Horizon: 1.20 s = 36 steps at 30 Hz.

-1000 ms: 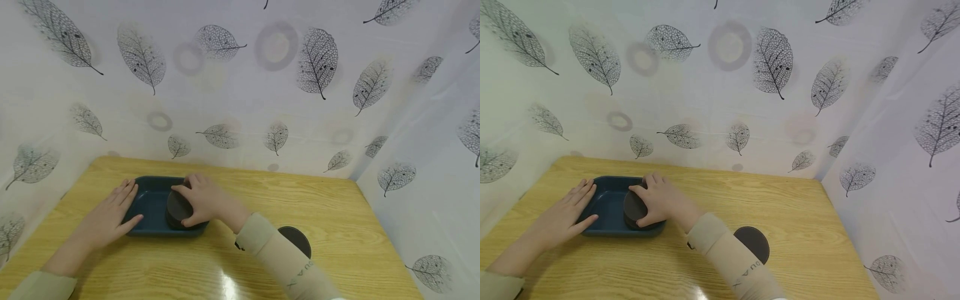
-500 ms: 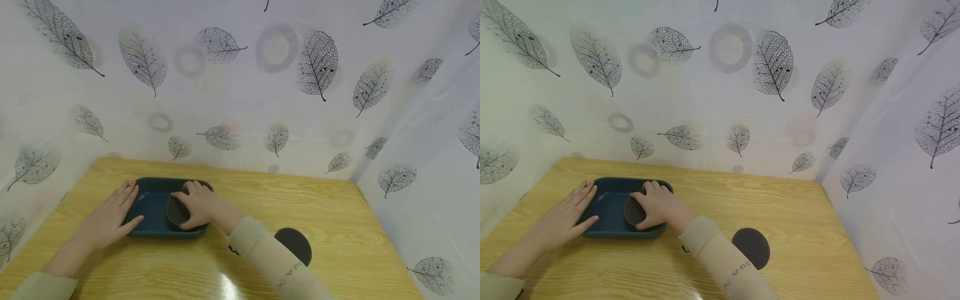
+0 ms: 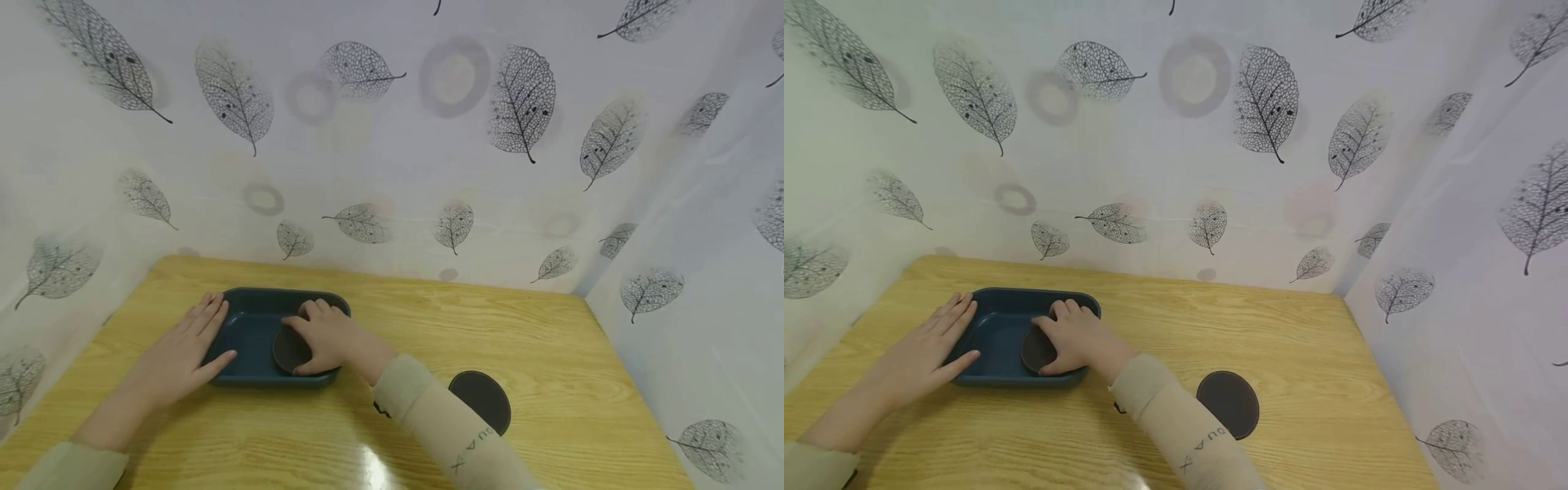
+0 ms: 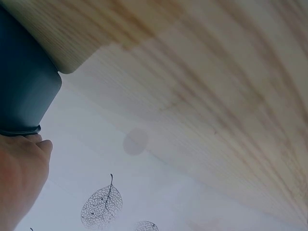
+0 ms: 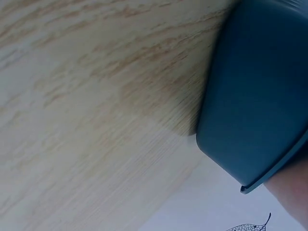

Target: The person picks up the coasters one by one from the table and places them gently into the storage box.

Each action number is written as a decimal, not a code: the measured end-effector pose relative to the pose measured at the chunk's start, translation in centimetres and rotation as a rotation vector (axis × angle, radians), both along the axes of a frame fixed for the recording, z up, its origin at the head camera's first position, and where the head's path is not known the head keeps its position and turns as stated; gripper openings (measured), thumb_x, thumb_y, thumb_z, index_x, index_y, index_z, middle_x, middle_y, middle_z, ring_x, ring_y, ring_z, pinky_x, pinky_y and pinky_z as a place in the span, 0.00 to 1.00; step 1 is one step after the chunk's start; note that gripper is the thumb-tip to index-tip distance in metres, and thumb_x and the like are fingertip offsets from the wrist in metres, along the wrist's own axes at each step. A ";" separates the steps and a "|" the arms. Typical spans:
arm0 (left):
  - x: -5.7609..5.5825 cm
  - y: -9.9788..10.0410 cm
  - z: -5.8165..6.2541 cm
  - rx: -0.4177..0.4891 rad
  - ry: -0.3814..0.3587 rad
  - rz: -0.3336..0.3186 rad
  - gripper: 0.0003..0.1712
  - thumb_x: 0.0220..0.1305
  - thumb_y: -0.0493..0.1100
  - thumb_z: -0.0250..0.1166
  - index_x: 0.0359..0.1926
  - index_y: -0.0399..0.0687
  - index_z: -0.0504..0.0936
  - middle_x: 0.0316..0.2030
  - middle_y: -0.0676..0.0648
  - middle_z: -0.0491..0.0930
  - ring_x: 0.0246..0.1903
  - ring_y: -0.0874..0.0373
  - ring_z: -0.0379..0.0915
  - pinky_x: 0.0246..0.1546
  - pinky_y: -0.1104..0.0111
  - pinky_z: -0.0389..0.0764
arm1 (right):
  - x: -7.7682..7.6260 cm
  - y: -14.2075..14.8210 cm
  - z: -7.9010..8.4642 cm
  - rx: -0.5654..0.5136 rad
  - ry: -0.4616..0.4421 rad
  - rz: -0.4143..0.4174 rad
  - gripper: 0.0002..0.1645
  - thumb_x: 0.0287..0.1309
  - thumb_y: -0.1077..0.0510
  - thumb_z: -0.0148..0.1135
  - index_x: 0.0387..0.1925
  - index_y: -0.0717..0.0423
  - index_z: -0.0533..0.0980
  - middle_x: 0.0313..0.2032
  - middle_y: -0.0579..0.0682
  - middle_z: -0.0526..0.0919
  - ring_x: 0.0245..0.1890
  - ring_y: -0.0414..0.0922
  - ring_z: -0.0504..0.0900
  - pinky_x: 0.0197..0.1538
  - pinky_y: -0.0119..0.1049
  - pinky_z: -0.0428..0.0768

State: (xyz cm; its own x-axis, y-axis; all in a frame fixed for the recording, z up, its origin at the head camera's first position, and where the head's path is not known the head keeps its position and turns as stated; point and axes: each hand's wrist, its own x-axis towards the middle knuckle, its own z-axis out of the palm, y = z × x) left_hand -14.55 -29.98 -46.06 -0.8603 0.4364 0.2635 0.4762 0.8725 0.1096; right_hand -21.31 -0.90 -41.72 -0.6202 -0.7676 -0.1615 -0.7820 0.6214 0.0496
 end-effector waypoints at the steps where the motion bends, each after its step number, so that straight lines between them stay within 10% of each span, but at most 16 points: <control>1: 0.0 0.0 0.0 0.000 -0.001 0.000 0.53 0.76 0.60 0.62 0.81 0.26 0.52 0.80 0.24 0.54 0.85 0.37 0.35 0.79 0.76 0.17 | 0.0 0.1 0.0 -0.003 0.007 0.002 0.55 0.61 0.26 0.68 0.82 0.41 0.62 0.71 0.51 0.70 0.68 0.46 0.71 0.68 0.37 0.77; 36: -0.1 0.1 0.0 -0.005 -0.008 0.004 0.52 0.77 0.59 0.61 0.82 0.26 0.52 0.80 0.24 0.53 0.86 0.41 0.29 0.78 0.78 0.16 | 1.1 8.4 1.9 -0.265 -0.027 -0.035 0.57 0.59 0.35 0.76 0.81 0.52 0.63 0.73 0.58 0.70 0.73 0.52 0.71 0.78 0.46 0.73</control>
